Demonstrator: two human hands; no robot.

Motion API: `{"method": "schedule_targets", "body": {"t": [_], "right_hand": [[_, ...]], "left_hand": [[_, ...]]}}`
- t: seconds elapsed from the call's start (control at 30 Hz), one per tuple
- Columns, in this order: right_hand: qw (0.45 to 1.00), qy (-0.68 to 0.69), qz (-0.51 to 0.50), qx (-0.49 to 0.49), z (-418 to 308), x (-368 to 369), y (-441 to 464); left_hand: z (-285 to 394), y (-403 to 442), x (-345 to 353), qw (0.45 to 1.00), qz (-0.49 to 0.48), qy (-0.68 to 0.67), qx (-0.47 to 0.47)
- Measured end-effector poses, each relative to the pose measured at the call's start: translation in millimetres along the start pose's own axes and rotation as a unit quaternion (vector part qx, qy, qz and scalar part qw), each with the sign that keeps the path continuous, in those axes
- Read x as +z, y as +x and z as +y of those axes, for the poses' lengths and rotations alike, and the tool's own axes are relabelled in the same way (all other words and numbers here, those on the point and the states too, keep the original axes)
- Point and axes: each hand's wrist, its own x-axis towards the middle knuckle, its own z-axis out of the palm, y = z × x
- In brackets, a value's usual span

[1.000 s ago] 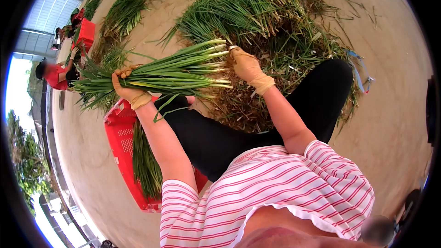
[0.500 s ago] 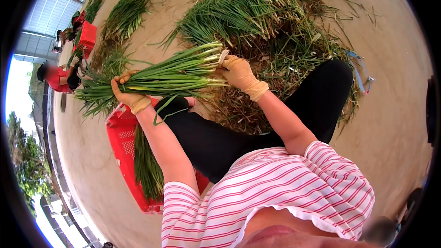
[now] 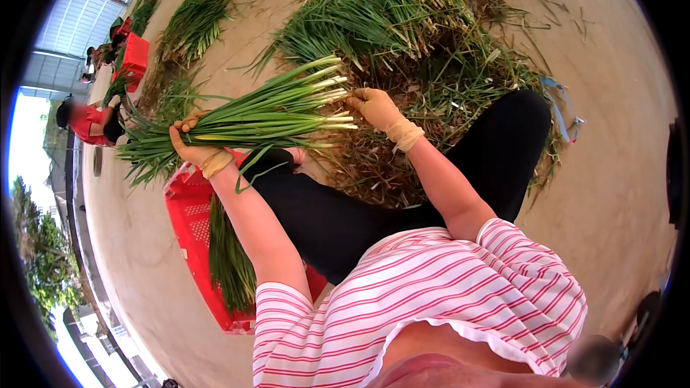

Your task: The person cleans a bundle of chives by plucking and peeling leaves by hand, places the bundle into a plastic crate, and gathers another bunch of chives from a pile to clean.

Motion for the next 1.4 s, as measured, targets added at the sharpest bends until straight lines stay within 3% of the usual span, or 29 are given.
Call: {"method": "schedule_targets", "body": {"t": [0.07,0.1,0.13,0.27,0.33,0.4,0.47,0.5,0.53,0.6,0.67,0.73,0.8,0.93,1.03,1.07,1.13,1.2,1.27,1.33,1.4], "right_hand": [[0.996,-0.006,0.077,-0.050,0.1,-10.1,5.7],[0.996,0.040,0.075,-0.026,-1.6,-23.0,5.7],[0.984,0.106,0.125,-0.068,1.1,-26.7,12.5],[0.942,0.241,0.234,0.009,20.8,-54.5,16.8],[0.941,0.262,0.213,0.009,24.7,-50.7,17.6],[0.988,0.119,0.023,-0.100,23.2,-33.1,19.4],[0.987,0.113,-0.003,-0.113,12.6,-4.5,10.6],[0.993,0.097,-0.060,-0.003,4.0,-0.4,6.3],[0.988,0.135,-0.081,-0.005,9.7,7.1,9.8],[0.978,0.169,-0.060,-0.111,29.2,21.8,15.1],[0.972,0.195,-0.044,-0.123,19.0,19.6,7.6],[0.986,0.165,0.029,0.022,8.7,11.4,5.3],[0.923,0.371,0.096,-0.025,1.5,3.4,5.7],[0.894,0.425,0.139,-0.021,8.9,-16.2,7.4],[0.833,0.489,0.247,-0.072,26.8,-26.1,25.7],[0.811,0.501,0.300,-0.032,22.7,-37.4,25.0],[0.834,0.441,0.330,-0.031,21.6,-52.5,23.1],[0.952,0.260,0.158,-0.025,16.2,-51.4,12.7],[0.964,0.255,-0.066,-0.032,14.2,-32.7,12.7],[0.939,0.296,-0.158,0.074,11.4,-11.6,14.1],[0.951,0.270,-0.150,0.007,5.7,3.7,6.9]], "left_hand": [[1.3,-0.5,-1.0,1.000,-0.004,0.011,0.008],[2.0,-0.9,-1.0,1.000,-0.005,0.015,0.008],[1.6,-1.2,-0.4,1.000,-0.006,0.018,0.008],[3.1,0.3,-3.7,1.000,-0.011,0.022,0.010],[3.2,4.9,-8.9,0.998,-0.009,0.047,0.038],[0.3,6.0,-10.8,0.997,-0.022,0.059,0.036],[-3.4,3.0,-5.9,0.996,-0.036,0.071,0.036],[-6.3,-0.2,-1.8,0.998,-0.014,0.058,0.027],[-7.5,-2.4,2.3,0.999,0.008,0.046,0.019],[-6.5,-4.4,6.3,1.000,0.010,0.014,-0.005],[-6.6,-3.8,4.0,0.999,0.014,-0.020,-0.030],[-6.2,-2.9,0.5,0.999,-0.026,0.001,-0.047],[-5.9,-1.6,-0.6,0.999,-0.022,-0.001,-0.038],[-7.4,1.1,-5.7,0.999,-0.003,0.050,0.014],[-3.7,3.8,-9.5,0.999,-0.015,0.048,0.019],[-3.0,4.7,-11.5,0.999,-0.014,0.025,0.015],[-3.6,7.9,-11.4,1.000,-0.015,0.001,0.007],[-3.7,6.0,-11.2,0.999,-0.050,0.003,0.006],[-8.7,-0.5,-1.8,0.999,-0.036,0.006,0.015],[-10.4,-3.3,4.8,0.994,-0.021,-0.075,-0.077],[-17.6,-4.5,9.8,0.998,-0.023,-0.035,-0.056]]}}
